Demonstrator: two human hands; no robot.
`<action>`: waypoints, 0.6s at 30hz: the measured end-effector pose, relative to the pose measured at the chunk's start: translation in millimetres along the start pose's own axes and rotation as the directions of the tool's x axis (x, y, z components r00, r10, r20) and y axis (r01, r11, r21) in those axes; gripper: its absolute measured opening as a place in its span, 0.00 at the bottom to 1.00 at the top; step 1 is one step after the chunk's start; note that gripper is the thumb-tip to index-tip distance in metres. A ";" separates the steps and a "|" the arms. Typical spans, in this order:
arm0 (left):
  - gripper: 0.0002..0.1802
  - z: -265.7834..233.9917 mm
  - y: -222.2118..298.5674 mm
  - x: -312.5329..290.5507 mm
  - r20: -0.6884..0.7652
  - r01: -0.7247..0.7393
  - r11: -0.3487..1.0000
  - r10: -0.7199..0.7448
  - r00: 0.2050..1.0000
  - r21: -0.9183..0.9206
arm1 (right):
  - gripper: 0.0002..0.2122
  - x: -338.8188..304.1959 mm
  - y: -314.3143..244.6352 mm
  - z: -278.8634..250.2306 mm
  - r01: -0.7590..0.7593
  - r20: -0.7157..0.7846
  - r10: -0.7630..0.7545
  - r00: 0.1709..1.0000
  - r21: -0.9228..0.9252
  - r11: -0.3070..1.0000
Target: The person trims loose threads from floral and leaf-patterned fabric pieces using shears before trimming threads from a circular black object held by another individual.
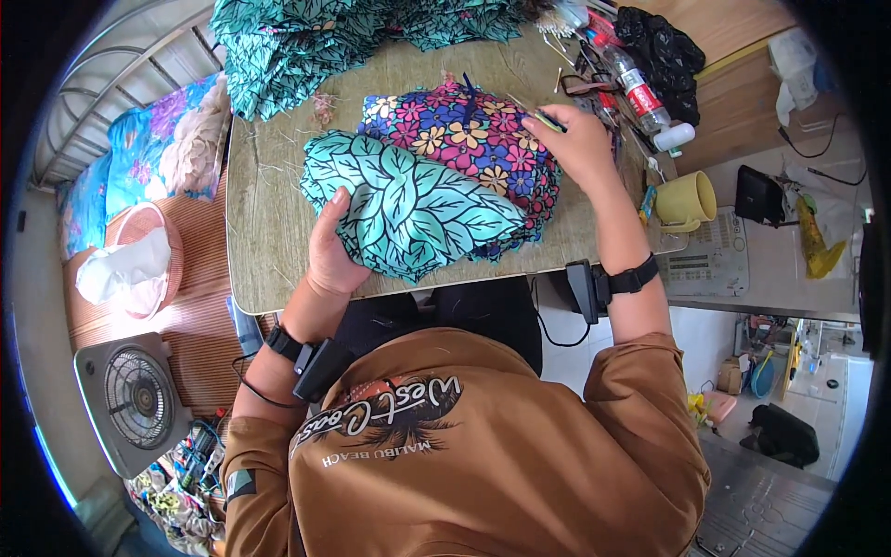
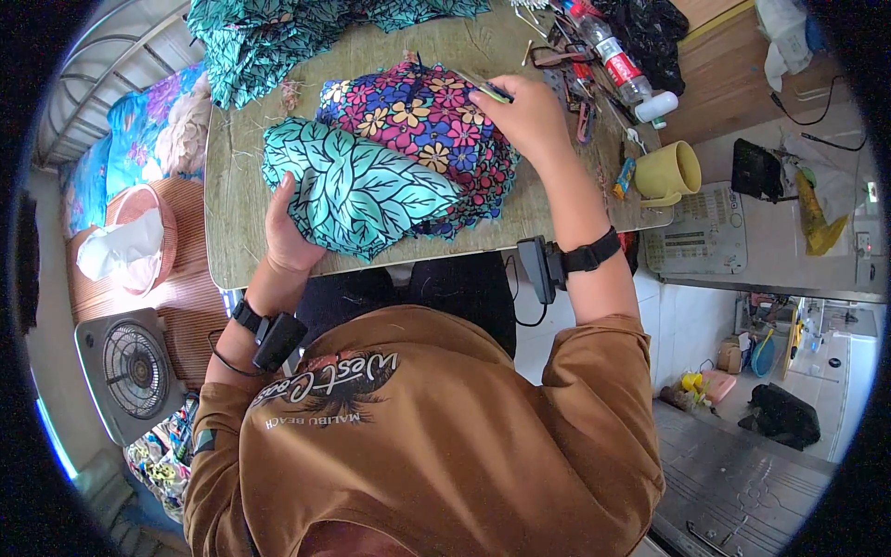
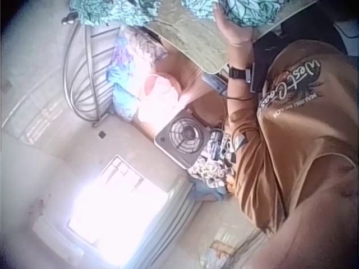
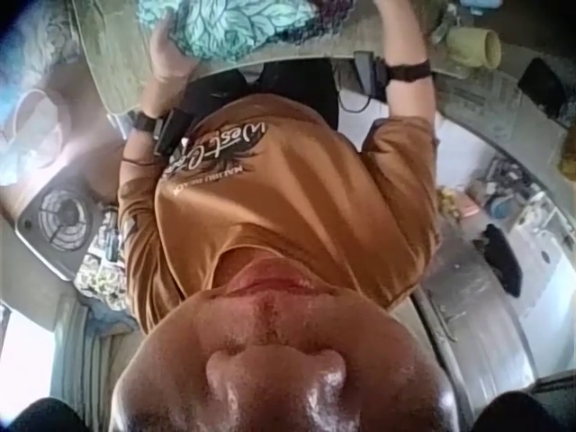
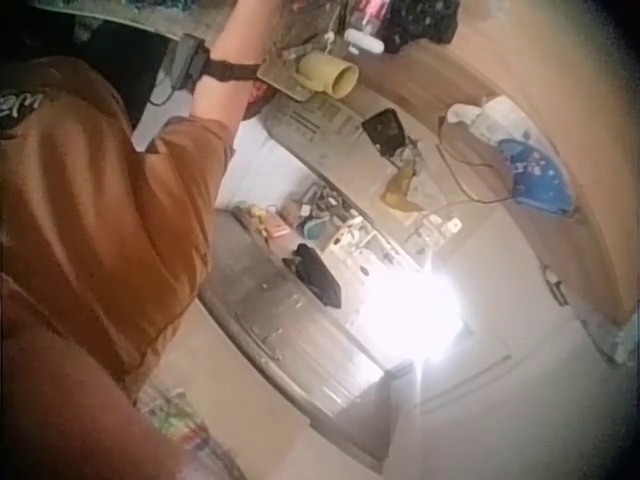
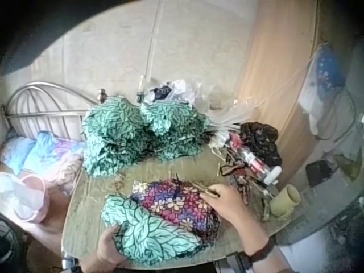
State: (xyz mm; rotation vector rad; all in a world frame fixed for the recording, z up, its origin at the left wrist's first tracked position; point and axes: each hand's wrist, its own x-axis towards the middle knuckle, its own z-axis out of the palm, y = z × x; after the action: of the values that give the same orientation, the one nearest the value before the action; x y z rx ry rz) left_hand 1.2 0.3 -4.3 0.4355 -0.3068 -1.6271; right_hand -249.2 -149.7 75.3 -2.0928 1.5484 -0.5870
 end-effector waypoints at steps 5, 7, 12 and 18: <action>0.29 1.4 0.5 -0.9 -0.007 -0.002 1.000 0.001 1.000 -0.003 | 0.18 7.0 0.3 1.7 0.022 -0.040 -0.021 0.999 0.030 0.999; 0.30 2.2 0.8 -0.8 -0.012 -0.004 1.000 0.004 1.000 -0.002 | 0.18 10.1 6.0 6.8 0.100 -0.108 -0.101 0.989 -0.022 0.995; 0.28 3.2 2.0 -1.4 -0.004 0.008 1.000 -0.008 1.000 -0.019 | 0.16 14.1 -4.6 1.8 0.023 0.022 -0.021 1.000 -0.092 0.996; 0.28 5.6 2.7 -1.9 0.013 0.018 0.999 -0.017 1.000 -0.037 | 0.17 11.7 -18.4 -1.1 0.009 -0.022 -0.012 1.000 -0.165 0.986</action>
State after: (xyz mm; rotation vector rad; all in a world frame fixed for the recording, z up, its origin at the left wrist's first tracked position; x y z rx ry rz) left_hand 1.2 1.6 2.1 0.4011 -0.2824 -1.6506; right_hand -232.7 -156.4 87.9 -2.2237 1.6495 -0.5031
